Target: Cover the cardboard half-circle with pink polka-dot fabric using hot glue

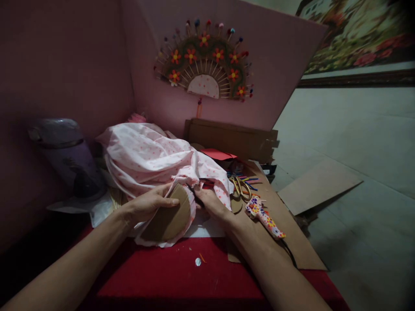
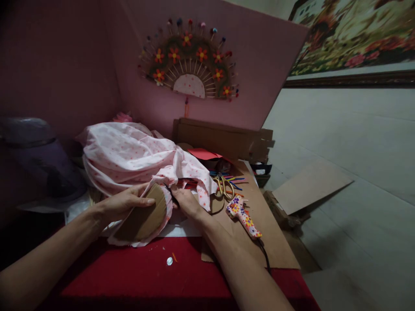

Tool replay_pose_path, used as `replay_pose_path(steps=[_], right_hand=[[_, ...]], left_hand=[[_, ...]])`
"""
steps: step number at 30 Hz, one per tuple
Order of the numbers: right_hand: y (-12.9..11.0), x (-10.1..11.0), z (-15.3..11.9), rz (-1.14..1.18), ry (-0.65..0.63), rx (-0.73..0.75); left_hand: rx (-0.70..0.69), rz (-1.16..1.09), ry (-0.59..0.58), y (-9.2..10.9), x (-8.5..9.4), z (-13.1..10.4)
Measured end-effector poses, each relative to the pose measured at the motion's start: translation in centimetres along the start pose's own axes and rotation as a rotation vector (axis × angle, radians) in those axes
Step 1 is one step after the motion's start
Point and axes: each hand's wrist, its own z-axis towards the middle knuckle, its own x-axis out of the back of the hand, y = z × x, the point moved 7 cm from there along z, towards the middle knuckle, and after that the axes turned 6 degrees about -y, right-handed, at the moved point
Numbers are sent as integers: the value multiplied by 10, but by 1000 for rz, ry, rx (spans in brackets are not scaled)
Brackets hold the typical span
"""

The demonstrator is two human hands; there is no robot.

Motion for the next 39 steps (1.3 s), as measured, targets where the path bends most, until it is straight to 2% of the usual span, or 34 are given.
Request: replay_pose_path(steps=[4, 7, 16, 20, 23, 31, 39], right_hand=[[-4, -2, -3, 166, 43, 44], [-2, -2, -2, 194, 73, 31], [2, 1, -1, 78, 97, -4], [-1, -1, -6, 107, 92, -34], [-1, 0, -4, 95, 90, -24], [4, 10, 3, -111, 141, 2], [4, 10, 3, -139, 123, 31]], left_hand=[[7, -2, -4, 0, 0, 0], [15, -5, 3, 1, 1, 0], [6, -21, -15, 1, 1, 1], [8, -27, -24, 1, -1, 0], [7, -15, -12, 3, -1, 0], [3, 14, 3, 3, 1, -2], [8, 21, 1, 2, 1, -1]])
